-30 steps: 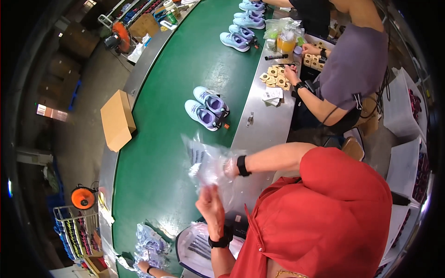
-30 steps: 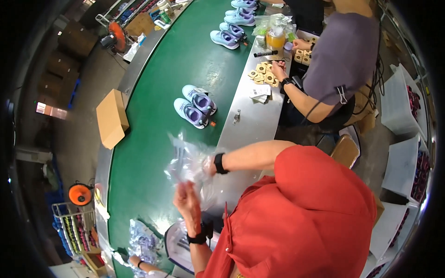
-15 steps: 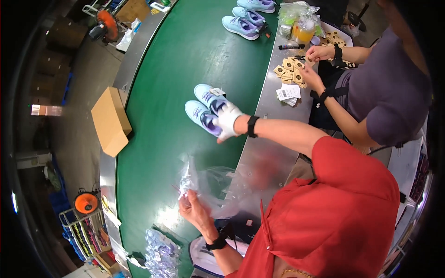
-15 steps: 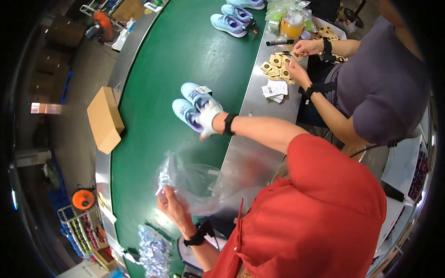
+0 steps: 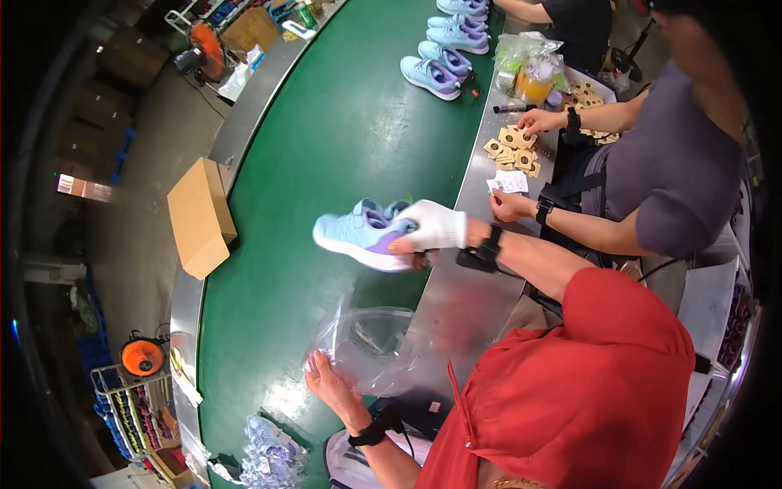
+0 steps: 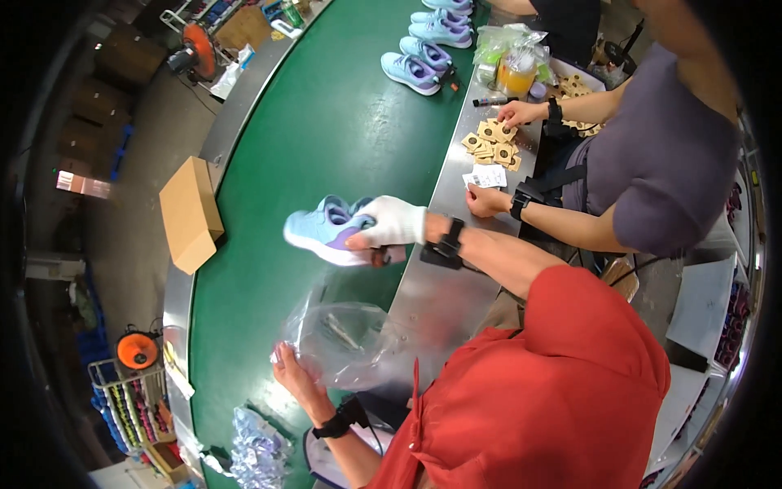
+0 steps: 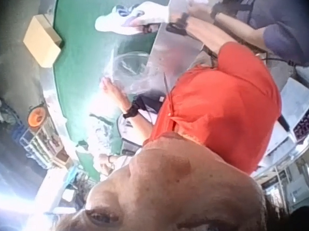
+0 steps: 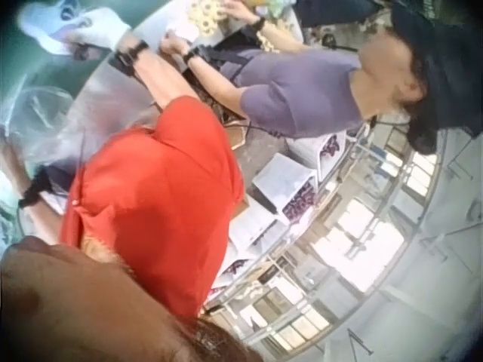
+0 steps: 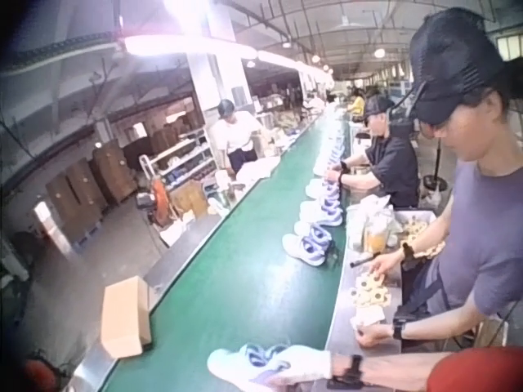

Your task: Placing finished shoes into plastic bags on an industrial assembly line.

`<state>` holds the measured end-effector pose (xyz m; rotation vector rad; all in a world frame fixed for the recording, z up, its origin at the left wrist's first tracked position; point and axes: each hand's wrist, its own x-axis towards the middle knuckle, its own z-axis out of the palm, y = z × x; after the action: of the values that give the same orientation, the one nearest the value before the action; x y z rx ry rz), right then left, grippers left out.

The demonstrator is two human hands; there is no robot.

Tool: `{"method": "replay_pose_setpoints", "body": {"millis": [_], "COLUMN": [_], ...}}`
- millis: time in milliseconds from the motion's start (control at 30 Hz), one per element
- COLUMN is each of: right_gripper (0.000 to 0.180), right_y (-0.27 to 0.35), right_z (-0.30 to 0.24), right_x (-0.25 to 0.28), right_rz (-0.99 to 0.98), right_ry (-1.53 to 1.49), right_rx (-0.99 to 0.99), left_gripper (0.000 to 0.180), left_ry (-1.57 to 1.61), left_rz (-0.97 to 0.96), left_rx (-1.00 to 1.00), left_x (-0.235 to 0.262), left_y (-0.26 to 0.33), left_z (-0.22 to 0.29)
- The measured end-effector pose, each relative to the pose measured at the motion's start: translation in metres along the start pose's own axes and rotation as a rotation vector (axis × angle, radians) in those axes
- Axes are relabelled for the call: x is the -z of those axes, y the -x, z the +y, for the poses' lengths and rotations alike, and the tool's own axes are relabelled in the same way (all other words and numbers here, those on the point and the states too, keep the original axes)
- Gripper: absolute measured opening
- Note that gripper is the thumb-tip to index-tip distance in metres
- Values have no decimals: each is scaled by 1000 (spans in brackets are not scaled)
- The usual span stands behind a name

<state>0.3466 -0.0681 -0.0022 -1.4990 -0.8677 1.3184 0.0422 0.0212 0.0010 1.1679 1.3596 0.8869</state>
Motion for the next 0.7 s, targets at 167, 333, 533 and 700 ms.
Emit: {"method": "replay_pose_setpoints", "body": {"millis": [167, 333, 533, 700], "right_gripper": [47, 56, 32, 21], "right_y": [77, 108, 125, 152], "right_z": [13, 15, 22, -30], "right_x": [-20, -70, -144, -175], "right_rz": [-44, -259, -359, -698], "right_ry": [-292, 656, 1251, 1524], "right_rx": [414, 330, 802, 970], "left_gripper": [18, 16, 19, 23], "left_ry": [178, -99, -240, -260], "left_rz": [-159, -282, -544, -534], "left_rx": [-199, -322, -671, -569], "left_x": [6, 1, -50, -50], "left_y": [0, 36, 83, 48], "left_z": [1, 13, 0, 53]}}
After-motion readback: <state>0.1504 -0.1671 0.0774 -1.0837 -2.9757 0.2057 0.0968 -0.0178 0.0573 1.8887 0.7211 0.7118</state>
